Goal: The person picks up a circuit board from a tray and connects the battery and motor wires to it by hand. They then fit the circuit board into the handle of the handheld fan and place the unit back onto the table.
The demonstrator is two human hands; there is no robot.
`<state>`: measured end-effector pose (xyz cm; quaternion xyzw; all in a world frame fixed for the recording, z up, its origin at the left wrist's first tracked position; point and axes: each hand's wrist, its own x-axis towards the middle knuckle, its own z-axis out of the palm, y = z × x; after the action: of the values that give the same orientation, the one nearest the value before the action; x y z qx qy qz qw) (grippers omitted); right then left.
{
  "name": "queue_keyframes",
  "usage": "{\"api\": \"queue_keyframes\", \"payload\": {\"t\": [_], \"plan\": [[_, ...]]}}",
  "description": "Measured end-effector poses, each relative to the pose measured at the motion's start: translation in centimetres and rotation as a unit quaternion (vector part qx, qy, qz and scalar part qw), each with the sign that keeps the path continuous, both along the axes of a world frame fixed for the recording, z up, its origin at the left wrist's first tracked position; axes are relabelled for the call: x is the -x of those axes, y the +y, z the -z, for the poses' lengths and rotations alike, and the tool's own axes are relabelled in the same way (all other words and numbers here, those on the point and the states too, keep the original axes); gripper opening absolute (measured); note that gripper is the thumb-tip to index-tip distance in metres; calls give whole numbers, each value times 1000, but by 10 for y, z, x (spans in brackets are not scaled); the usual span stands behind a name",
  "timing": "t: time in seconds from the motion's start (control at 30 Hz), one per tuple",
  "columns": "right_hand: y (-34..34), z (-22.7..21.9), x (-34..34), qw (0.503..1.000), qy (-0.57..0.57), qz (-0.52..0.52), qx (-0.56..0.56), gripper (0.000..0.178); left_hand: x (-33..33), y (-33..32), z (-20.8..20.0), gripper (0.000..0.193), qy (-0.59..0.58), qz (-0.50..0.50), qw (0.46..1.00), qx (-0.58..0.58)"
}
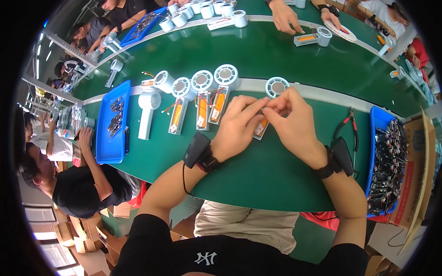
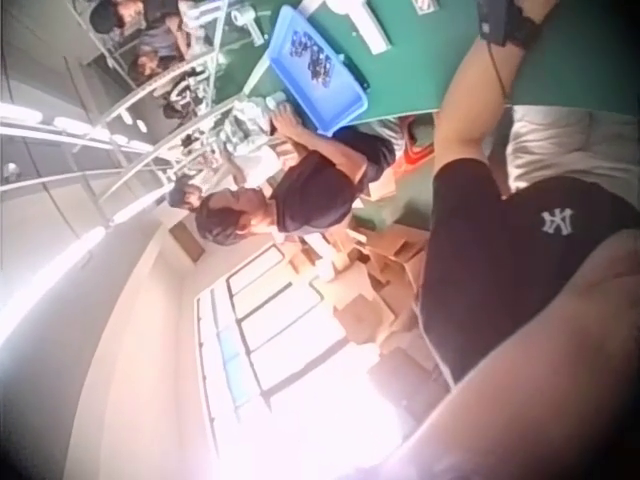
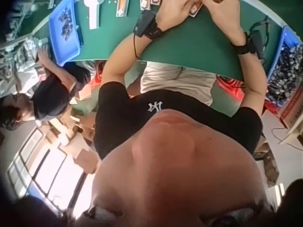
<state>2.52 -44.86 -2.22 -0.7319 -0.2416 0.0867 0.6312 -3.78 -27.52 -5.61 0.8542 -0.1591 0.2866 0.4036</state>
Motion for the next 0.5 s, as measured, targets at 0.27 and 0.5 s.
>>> {"api": "queue_keyframes", "payload": {"t": [0.27,0.5], "plan": [[0,-1,-3,999,-4,16,42,16,-2,-5,-6,38,1,-15,1000,-26],[-5,-4,-11,990,-101,4,103,21,-3,-10,1,36,25,-7,999,31]]}}
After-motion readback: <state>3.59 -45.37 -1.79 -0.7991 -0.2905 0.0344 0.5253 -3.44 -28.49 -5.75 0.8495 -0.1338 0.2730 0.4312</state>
